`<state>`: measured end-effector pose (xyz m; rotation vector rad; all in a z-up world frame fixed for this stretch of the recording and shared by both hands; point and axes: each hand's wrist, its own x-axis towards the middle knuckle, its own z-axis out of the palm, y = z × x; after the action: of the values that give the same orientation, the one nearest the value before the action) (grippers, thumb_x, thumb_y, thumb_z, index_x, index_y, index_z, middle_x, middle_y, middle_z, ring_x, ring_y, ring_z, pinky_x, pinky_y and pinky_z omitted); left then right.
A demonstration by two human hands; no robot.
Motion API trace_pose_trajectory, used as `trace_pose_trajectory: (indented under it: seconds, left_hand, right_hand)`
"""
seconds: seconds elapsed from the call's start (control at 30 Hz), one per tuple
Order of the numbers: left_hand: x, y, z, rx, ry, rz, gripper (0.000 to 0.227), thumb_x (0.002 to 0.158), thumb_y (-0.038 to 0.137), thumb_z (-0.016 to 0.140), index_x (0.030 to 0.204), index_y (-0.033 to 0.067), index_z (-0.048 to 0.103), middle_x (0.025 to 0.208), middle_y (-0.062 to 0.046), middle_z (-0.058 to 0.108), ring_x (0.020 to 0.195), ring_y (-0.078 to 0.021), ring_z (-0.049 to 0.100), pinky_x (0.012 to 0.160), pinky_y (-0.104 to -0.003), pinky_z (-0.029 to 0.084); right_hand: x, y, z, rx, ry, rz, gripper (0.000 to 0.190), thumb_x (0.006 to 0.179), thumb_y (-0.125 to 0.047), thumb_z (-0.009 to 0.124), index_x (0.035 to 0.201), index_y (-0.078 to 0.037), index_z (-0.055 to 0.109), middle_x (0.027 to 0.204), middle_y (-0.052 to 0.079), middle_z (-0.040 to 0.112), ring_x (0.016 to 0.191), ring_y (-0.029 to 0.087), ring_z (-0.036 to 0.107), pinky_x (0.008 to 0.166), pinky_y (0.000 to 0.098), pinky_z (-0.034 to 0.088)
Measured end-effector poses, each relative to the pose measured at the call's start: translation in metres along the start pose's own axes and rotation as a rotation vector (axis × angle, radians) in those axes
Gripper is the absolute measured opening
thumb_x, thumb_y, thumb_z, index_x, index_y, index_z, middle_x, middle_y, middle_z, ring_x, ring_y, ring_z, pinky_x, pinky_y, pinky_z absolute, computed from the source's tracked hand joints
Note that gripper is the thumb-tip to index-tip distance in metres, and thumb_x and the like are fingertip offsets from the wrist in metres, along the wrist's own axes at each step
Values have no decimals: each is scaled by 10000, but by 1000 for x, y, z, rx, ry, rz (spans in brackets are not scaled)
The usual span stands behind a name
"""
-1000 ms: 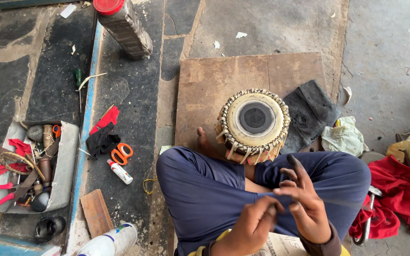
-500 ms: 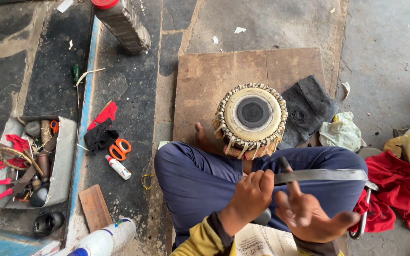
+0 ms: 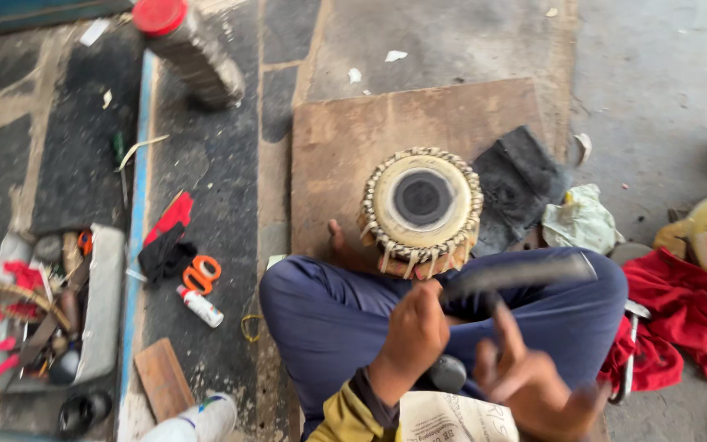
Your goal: The person applies a dark paste to the center of a small hand drum and rubs it in with their fingers. They then use a thin metal strip to scrape and smooth the surface of the paste. Finally, they tap the drumhead with their fingers to test the sound.
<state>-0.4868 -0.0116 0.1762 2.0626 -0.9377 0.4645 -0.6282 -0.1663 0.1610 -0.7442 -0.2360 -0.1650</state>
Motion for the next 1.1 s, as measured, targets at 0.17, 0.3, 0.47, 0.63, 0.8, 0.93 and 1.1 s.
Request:
trace_pose_trajectory:
  seconds: [0.17,0.3,0.47,0.63,0.8,0.93,1.1]
  left_hand:
    - [-8,18,26,-99,-89,88,265,904,-49,536,1169,-49,529,913,-199,600,849,-386,638,764,-457,537]
    - [6,5,49,-37,23,-6,255,915,-50,538,1169,-36,529,932,-200,614,863,-395,641,781,-468,530]
    - [-1,-6,51,-160,75,19,253,909,-64,541,1157,-15,539,923,-196,615,860,-409,642,816,-494,513]
    - [0,-1,54,-227,-15,104,268,915,-57,536,1181,-31,513,947,-206,591,887,-411,647,840,-472,529]
    - [26,-2,43,-74,96,12,250,895,-50,572,1137,4,547,912,-160,635,833,-381,656,789,-484,496]
    - [19,4,36,-303,24,105,274,890,-76,551,1158,-24,524,910,-192,595,846,-405,646,792,-470,530]
    - [7,6,38,-264,-114,207,271,915,-76,576,1176,-43,511,902,-171,594,814,-372,648,755,-441,554]
  right_hand:
    - [14,-17,2,708,30,8,771,926,-785,575,919,-32,744,1578,53,288,922,184,453,723,298,421]
    - [7,-8,18,659,-39,56,773,947,-762,592,910,-8,757,1789,-7,191,876,154,472,689,265,438]
    - [13,-8,7,703,85,-38,661,949,-706,638,925,-60,774,1699,32,191,875,162,470,639,249,456]
    - [16,-5,10,964,7,5,549,1040,-628,675,914,-103,780,1700,88,222,881,118,512,632,186,481]
    - [29,-17,32,1068,5,32,412,1008,-450,662,945,-53,752,1756,134,238,724,105,483,580,204,449]
    - [37,-17,1,1068,298,-16,405,1106,-323,637,1272,45,660,1527,240,458,637,82,481,529,195,442]
    - [35,-19,-38,703,439,50,274,1074,-89,527,1331,-34,606,1186,111,630,735,74,510,587,190,443]
